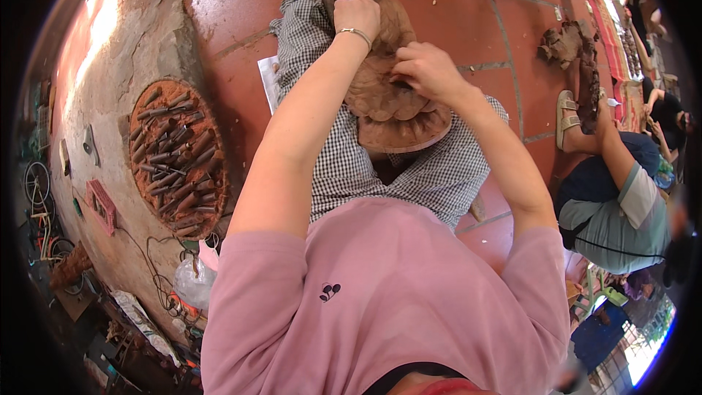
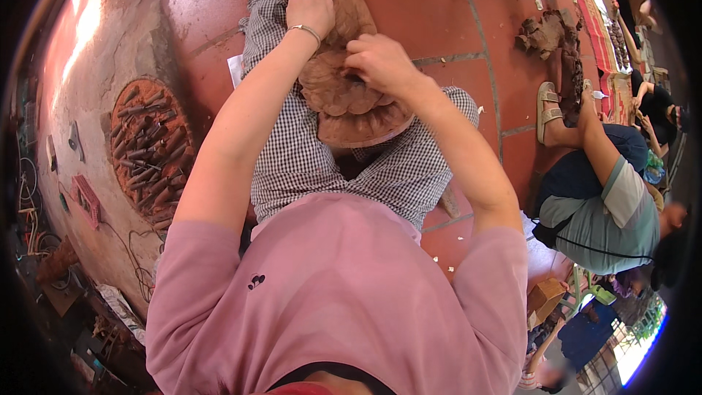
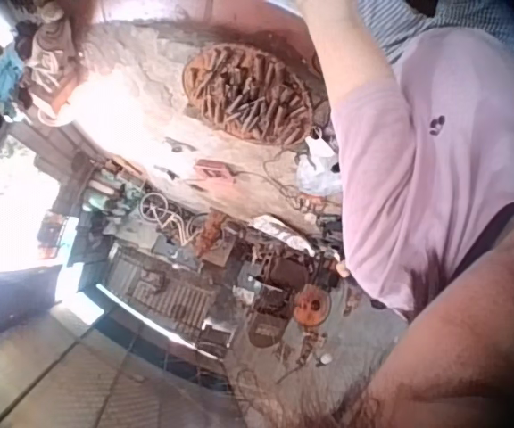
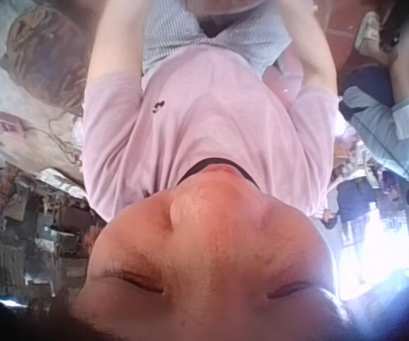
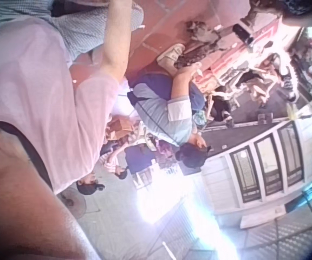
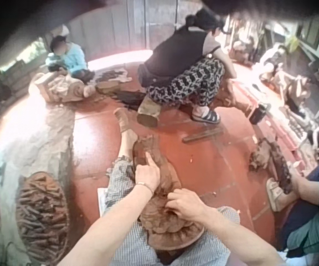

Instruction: The person sits on the floor and carves a wooden figurine by hand, shaping and smoothing its surface. The person rotates the figurine to work on different sides and continues refining the details throughout the clip.

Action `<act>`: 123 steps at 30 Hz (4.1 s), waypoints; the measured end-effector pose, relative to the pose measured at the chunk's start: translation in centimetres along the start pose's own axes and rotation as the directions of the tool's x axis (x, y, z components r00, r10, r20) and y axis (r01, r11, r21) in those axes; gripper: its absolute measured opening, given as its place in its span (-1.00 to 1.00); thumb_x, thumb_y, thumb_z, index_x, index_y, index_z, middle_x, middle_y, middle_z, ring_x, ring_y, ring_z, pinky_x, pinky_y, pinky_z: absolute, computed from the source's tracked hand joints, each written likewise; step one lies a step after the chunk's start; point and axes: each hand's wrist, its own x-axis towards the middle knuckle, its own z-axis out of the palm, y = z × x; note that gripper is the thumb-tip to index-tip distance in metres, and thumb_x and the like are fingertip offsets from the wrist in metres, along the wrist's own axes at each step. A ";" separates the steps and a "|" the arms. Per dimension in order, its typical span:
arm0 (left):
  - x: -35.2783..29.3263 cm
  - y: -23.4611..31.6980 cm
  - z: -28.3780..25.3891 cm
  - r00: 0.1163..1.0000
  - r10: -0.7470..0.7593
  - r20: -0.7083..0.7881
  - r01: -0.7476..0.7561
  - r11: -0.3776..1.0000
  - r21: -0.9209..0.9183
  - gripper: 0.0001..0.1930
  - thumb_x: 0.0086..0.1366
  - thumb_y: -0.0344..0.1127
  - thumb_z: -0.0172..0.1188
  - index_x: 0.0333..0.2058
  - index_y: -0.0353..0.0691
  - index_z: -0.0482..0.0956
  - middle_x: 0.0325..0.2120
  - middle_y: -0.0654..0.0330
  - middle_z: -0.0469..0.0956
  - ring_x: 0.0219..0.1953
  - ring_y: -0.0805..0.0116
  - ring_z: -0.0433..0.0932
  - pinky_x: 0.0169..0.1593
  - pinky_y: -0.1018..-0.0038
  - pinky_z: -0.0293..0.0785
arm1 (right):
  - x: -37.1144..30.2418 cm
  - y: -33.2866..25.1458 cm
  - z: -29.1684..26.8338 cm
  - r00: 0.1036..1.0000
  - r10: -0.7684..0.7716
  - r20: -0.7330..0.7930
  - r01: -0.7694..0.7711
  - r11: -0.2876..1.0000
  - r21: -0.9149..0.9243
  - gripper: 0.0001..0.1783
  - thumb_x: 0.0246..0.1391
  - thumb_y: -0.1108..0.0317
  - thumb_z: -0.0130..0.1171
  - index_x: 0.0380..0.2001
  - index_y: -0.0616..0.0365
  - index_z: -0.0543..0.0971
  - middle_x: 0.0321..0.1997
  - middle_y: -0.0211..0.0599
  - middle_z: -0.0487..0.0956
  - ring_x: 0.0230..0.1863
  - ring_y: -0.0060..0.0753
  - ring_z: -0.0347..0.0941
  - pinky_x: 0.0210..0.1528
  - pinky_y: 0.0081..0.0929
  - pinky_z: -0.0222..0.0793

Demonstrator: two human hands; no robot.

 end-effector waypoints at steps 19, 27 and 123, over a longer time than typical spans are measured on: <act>-0.2 -0.4 -0.1 1.000 0.015 0.001 -0.015 1.000 0.020 -0.31 0.23 -0.33 0.03 0.20 -0.80 0.11 -0.46 -0.06 0.67 -0.50 0.21 0.67 -0.34 0.28 0.51 | -0.6 0.6 -3.4 0.991 0.043 0.126 0.006 0.933 -0.361 -0.84 -0.19 0.38 0.26 -0.45 -0.12 0.70 -0.36 -0.58 0.48 -0.15 -0.48 0.41 -0.12 -0.43 0.32; -0.4 -0.3 -0.3 1.000 0.009 -0.028 -0.009 1.000 0.013 -0.29 0.22 -0.33 0.04 0.21 -0.80 0.08 -0.54 0.02 0.66 -0.54 0.23 0.65 -0.33 0.30 0.50 | -0.4 0.1 -1.3 0.999 -0.042 0.003 0.042 0.992 -0.115 -0.81 -0.20 0.39 0.29 -0.41 -0.12 0.69 -0.37 -0.55 0.46 -0.22 -0.43 0.40 -0.14 -0.43 0.31; -8.2 4.2 0.1 0.993 0.020 -0.115 -0.078 0.848 -0.525 -0.90 0.04 -0.36 0.24 -0.43 -0.13 0.51 -0.44 0.16 0.61 -0.25 0.08 0.58 -0.17 0.19 0.35 | -1.6 1.7 5.0 0.360 0.888 -0.285 -0.627 0.457 0.631 -0.74 0.04 0.20 0.18 -0.30 0.12 0.67 -0.29 -0.19 0.61 -0.20 -0.13 0.55 -0.10 -0.25 0.43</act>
